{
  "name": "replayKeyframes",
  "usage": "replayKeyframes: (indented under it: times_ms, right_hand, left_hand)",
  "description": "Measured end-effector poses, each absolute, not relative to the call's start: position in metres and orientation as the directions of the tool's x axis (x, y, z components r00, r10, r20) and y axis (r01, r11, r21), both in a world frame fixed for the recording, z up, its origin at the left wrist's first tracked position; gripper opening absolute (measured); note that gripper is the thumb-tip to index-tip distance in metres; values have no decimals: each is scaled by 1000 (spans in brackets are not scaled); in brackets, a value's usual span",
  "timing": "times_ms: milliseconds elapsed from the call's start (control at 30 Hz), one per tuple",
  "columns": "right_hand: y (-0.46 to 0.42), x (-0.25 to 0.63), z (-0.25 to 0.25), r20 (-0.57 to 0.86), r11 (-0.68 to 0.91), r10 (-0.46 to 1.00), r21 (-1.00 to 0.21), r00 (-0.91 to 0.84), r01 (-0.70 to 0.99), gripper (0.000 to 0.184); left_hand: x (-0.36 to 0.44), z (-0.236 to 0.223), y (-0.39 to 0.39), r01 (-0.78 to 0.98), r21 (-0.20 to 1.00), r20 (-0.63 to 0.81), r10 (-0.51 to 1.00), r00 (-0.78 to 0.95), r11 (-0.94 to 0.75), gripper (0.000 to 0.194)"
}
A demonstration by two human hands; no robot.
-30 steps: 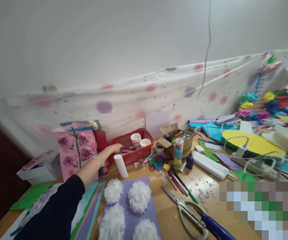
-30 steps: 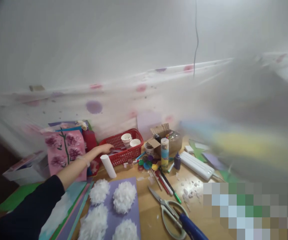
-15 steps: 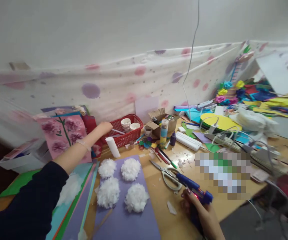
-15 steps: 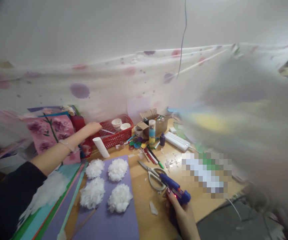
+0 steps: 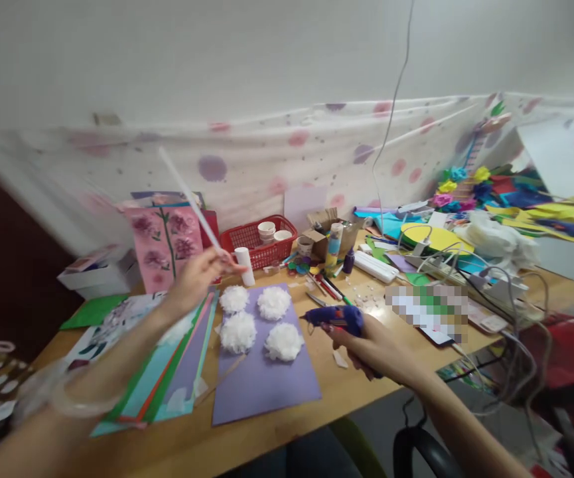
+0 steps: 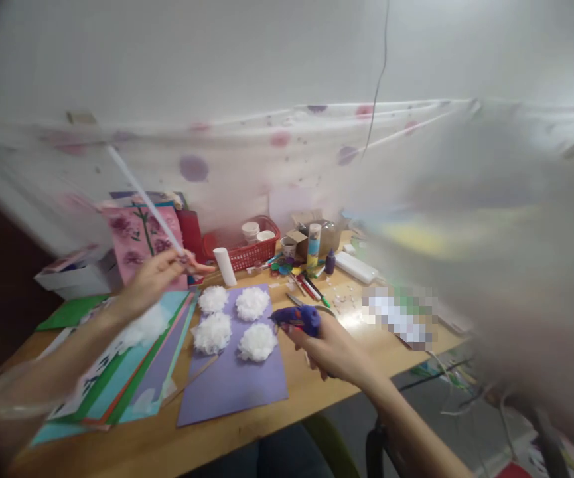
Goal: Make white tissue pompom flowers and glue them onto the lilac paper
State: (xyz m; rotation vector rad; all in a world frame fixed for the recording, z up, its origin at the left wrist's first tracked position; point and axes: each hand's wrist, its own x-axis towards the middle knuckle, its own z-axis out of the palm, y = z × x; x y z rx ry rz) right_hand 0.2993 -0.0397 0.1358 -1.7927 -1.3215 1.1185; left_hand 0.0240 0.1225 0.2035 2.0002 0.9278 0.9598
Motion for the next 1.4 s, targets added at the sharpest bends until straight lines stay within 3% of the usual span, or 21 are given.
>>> replayKeyframes:
  times_ms: [100, 167, 333, 633, 767, 933, 1067, 1267, 1400]
  right_hand:
    - [-25, 273, 173, -375, -233, 919, -764, -120, 602, 39]
    - [-19, 258, 186, -446, -206, 871, -714, -207, 670, 36]
    - [-17, 241, 199, -505, -188, 823, -673, -258, 716, 28]
    - [-15, 233, 200, -471, -194, 848, -703, -244, 684, 25]
    - [-9, 233, 200, -489, -211, 836, -706, -250, 676, 29]
    - [-2, 235, 202, -481, -197, 837, -709, -260, 677, 31]
    - [1, 238, 201, -472, -209, 845, -722, -250, 659, 31]
    - [3, 236, 200, -506, -228, 827, -703, -248, 674, 35]
    - [2, 238, 201, -499, -221, 830, -706, -251, 673, 37]
  left_hand:
    - [61, 191, 69, -95, 949, 299, 759, 579, -301, 33]
    - [79, 189, 48, -168, 959, 283, 726, 627, -228, 34]
    - [82, 191, 36, -96, 963, 243, 659, 711, -252, 34]
    - [65, 184, 50, 66, 895, 287, 683, 672, -441, 18]
    - [67, 180, 59, 138, 895, 239, 717, 655, -425, 11]
    - [70, 179, 67, 121, 922, 187, 696, 693, -368, 23]
    - [72, 189, 71, 102, 943, 146, 670, 728, -317, 15]
    - [83, 207, 74, -139, 968, 242, 626, 741, -209, 30]
    - [88, 203, 72, -178, 959, 281, 676, 681, -220, 35]
